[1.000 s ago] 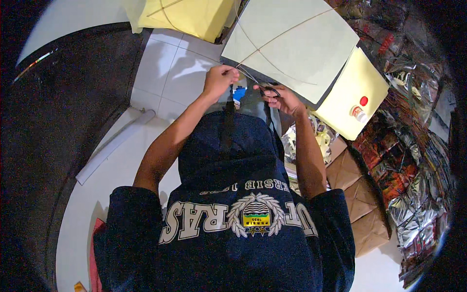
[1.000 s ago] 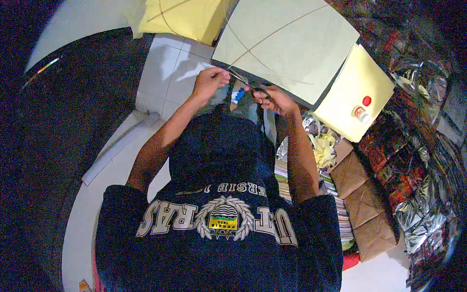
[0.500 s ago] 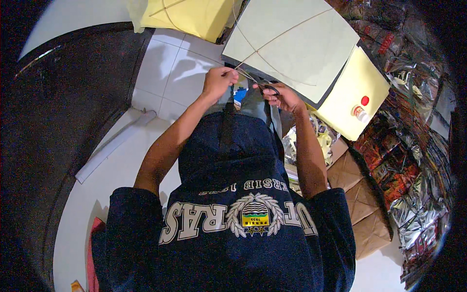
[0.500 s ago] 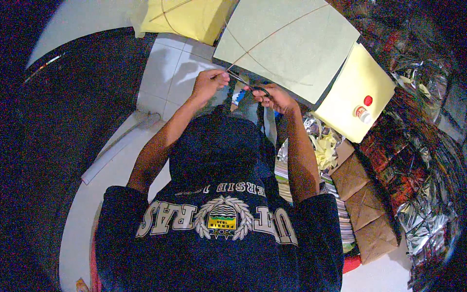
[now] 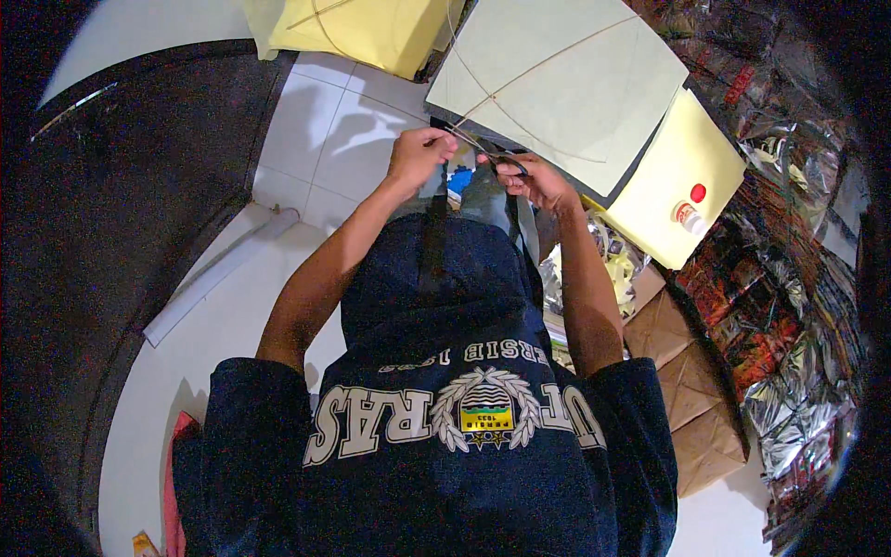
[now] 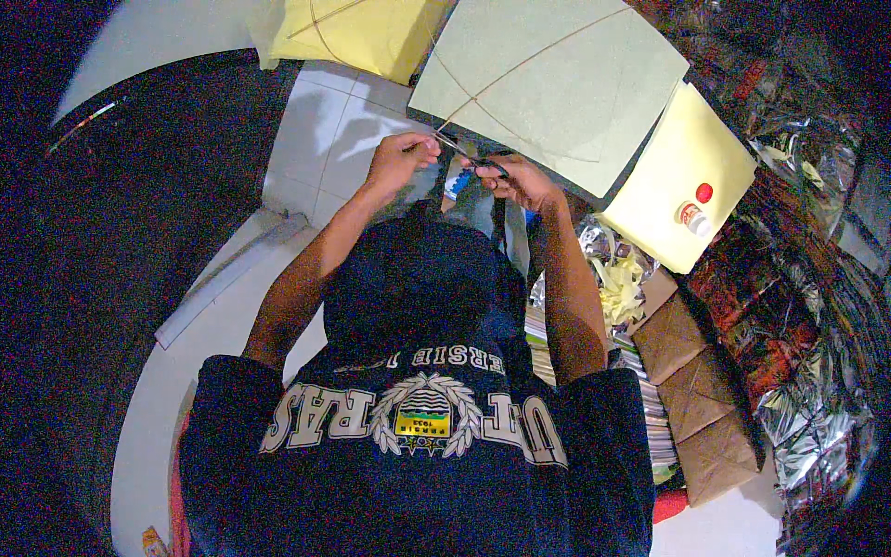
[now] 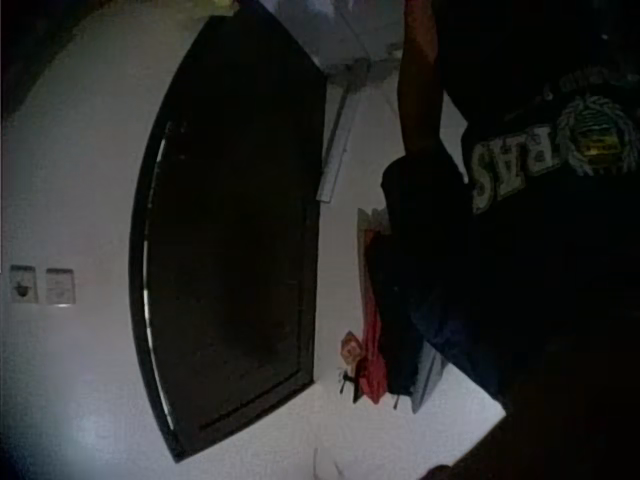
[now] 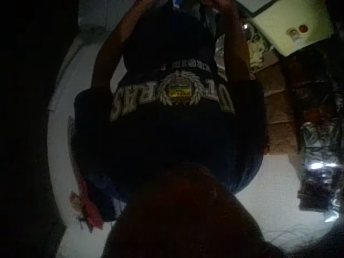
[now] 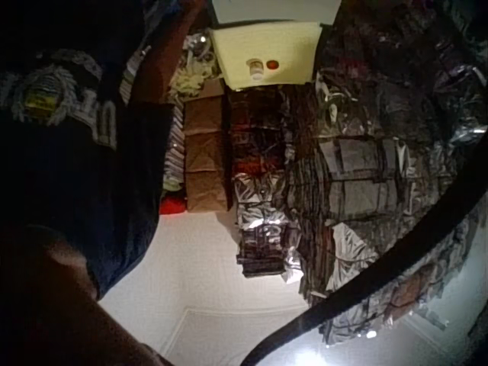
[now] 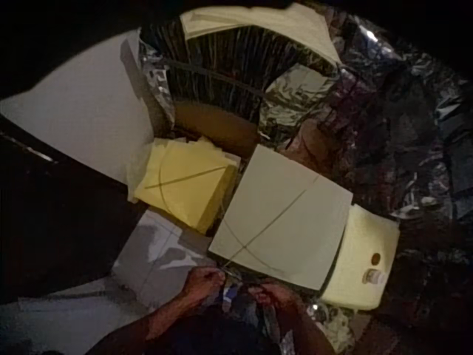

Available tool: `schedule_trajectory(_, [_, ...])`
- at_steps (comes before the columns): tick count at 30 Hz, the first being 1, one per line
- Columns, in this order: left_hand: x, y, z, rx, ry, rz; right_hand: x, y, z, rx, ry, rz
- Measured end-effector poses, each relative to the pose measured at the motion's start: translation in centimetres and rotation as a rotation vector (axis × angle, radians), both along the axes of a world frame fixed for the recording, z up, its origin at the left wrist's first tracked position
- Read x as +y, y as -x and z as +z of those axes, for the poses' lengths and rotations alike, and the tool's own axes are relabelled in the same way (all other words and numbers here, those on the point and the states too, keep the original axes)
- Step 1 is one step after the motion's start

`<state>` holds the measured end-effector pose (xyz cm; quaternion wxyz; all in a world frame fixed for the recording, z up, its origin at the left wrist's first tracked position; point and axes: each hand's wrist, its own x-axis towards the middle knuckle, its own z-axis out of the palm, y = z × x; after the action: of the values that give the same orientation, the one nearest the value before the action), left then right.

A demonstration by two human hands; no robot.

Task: Assembling a kite using paper, bamboo sticks, string, and glue.

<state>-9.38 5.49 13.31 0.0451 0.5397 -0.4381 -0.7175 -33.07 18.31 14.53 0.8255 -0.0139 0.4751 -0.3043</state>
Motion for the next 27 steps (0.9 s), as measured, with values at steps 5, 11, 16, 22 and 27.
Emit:
schedule_trajectory(5, [0.0,0.1,-0.1,0.032,0.046,-0.039,-0.4,-0.2,0.2,-0.031,0.016,-0.029])
schedule_trajectory(11, [-0.1,0.4,-0.1,0.011,0.082,-0.103,-0.6,-0.5,0.4,0.025,0.064,-0.003])
schedule_trajectory(16, [0.0,0.5,-0.1,0.027,0.146,-0.093,-0.7,-0.4,0.1,0.058,0.108,0.019])
schedule_trajectory(22, [-0.2,0.6,0.5,0.008,0.255,-0.147,-1.2,-0.3,0.5,0.127,0.127,0.046])
schedule_trajectory(27, [-0.5,0.8,0.9,-0.013,0.275,-0.171,-1.4,-0.2,0.5,0.182,0.155,0.077])
